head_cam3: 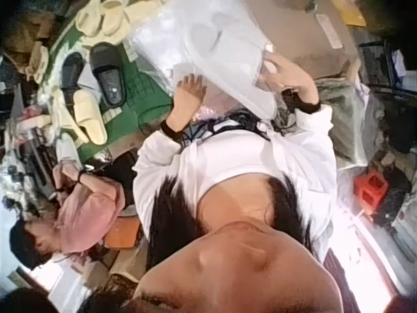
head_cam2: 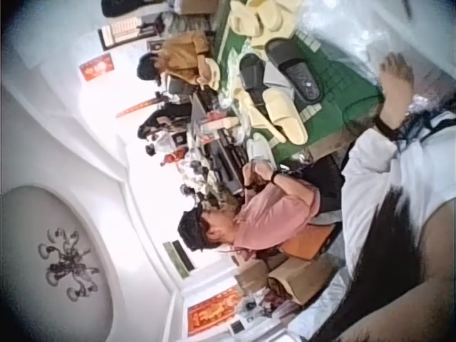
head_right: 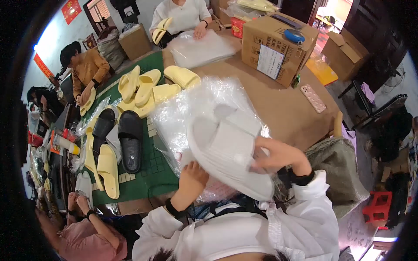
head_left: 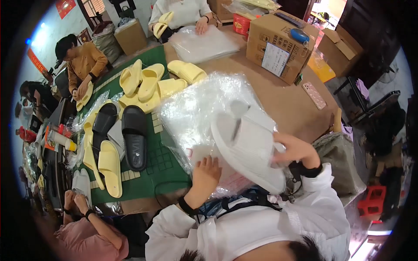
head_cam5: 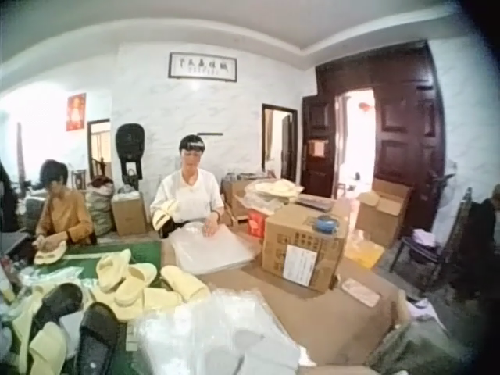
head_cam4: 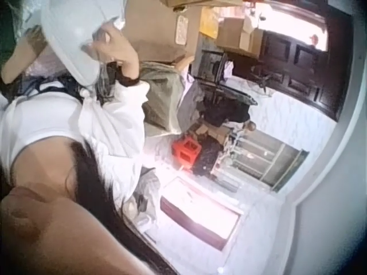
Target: The recorder is packing slippers and shoes into plastic bags and placing them into a larger transport bag.
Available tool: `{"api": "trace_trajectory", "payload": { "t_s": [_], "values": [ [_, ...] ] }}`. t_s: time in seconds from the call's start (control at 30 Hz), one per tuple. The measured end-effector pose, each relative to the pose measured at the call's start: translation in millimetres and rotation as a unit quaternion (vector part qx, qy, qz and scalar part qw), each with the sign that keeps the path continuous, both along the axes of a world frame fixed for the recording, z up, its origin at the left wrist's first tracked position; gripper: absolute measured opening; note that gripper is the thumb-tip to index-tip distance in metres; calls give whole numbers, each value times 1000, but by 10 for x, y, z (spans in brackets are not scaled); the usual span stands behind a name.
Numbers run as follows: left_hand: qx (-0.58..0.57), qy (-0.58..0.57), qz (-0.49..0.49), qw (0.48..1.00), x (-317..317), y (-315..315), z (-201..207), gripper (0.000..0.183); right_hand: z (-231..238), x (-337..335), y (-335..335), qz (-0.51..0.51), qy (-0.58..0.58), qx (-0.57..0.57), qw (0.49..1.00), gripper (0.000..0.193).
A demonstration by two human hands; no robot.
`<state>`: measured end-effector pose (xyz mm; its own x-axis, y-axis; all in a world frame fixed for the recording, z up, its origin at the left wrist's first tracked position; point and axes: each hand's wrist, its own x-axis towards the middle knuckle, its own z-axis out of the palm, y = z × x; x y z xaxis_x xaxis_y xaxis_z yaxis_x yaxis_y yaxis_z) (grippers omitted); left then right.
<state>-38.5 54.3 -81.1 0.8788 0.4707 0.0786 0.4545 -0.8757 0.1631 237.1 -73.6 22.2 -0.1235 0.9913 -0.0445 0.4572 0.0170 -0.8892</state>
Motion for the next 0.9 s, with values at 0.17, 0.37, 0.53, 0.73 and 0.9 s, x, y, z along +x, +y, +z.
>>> {"api": "trace_trajectory", "payload": {
  "t_s": [0.17, 0.37, 0.53, 0.73, 0.9],
  "values": [
    [-27, -126, 15, 992, 145, 99, 150, 47, -148, 232, -304, 252, 189, -57, 947, 54],
    [-42, -91, 6, 995, 193, 104, 131, 36, -137, 35, -324, 279, 178, -75, 941, 54],
    [35, -130, 22, 991, 222, 94, 295, 23, -184, 31, -439, 284, 177, -88, 938, 53],
    [-128, -243, 98, 957, 265, 132, 319, 23, -92, -41, -417, 285, 145, -52, 946, 51],
    [-87, -328, 78, 937, 261, 18, 506, 35, -20, -161, -431, 4, -190, -36, 981, 34]
  ]
}}
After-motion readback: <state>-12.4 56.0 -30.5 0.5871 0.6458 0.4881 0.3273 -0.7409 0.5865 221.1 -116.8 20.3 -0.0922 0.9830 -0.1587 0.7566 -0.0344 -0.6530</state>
